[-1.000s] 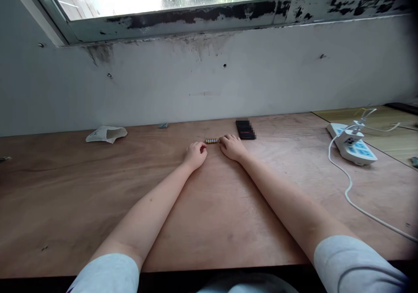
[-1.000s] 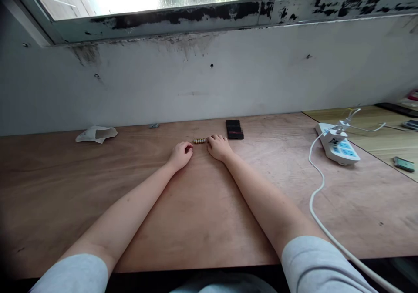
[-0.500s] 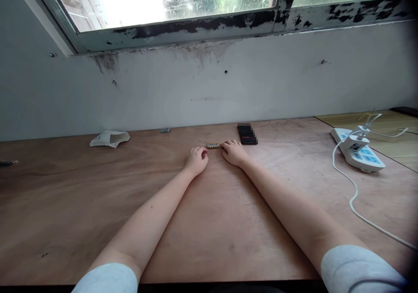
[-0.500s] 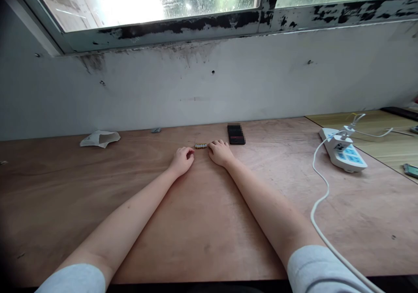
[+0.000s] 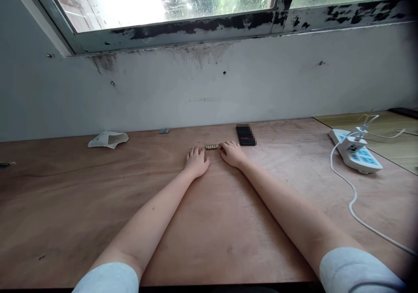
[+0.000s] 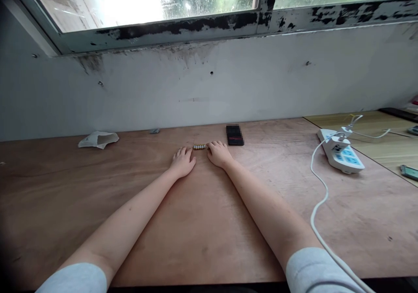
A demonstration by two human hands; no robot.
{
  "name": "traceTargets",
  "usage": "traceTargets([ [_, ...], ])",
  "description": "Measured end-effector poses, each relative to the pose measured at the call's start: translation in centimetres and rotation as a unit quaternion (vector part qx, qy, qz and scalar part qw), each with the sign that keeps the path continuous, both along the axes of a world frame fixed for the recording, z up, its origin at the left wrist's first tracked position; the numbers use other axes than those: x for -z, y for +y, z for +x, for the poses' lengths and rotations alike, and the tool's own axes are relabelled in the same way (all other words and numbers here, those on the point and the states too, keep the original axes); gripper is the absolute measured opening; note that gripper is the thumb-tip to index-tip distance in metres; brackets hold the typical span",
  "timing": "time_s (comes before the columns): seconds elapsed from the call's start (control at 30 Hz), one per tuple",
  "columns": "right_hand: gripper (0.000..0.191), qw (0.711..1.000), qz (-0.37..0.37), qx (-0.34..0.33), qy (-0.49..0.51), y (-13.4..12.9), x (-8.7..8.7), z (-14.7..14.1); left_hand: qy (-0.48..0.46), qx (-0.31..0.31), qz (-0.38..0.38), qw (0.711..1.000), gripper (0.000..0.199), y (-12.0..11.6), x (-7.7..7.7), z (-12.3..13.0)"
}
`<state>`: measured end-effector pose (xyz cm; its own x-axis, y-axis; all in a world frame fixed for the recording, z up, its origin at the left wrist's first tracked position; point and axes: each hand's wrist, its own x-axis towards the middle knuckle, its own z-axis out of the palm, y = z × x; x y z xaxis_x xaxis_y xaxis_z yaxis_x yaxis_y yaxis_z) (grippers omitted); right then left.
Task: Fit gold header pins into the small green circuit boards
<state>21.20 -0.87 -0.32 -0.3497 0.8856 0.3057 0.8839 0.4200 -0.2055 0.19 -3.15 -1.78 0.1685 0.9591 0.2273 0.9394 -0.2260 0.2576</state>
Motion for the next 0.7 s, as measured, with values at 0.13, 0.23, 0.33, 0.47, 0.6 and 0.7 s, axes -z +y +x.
traceTargets([
  [0.13, 0.036, 1.000, -0.005, -0.004, -0.006, 0.10, 0.06, -0.05, 0.011, 0.006, 0.001, 1.000, 0.056, 0.01, 0.00, -0.05],
  [0.23, 0.036, 1.000, -0.007, -0.004, -0.014, 0.14, 0.07, -0.10, 0.012, 0.010, -0.003, 1.000, 0.057, -0.08, -0.14, -0.04],
  [0.33, 0.037, 1.000, -0.010, -0.003, -0.018, 0.11, 0.03, -0.13, 0.005, 0.012, -0.006, 1.000, 0.057, -0.18, -0.24, -0.03],
  [0.47, 0.037, 1.000, -0.006, -0.003, -0.016, 0.09, 0.01, -0.09, 0.000, 0.014, -0.005, 1.000, 0.057, -0.23, -0.14, 0.00],
  [0.6, 0.038, 1.000, -0.006, -0.004, -0.022, 0.15, 0.05, -0.07, 0.015, 0.017, -0.004, 1.000, 0.058, -0.33, -0.03, 0.04],
  [0.7, 0.040, 0.999, -0.012, -0.003, -0.030, 0.16, 0.02, -0.11, 0.040, 0.018, -0.018, 0.999, 0.061, -0.43, -0.31, -0.09],
])
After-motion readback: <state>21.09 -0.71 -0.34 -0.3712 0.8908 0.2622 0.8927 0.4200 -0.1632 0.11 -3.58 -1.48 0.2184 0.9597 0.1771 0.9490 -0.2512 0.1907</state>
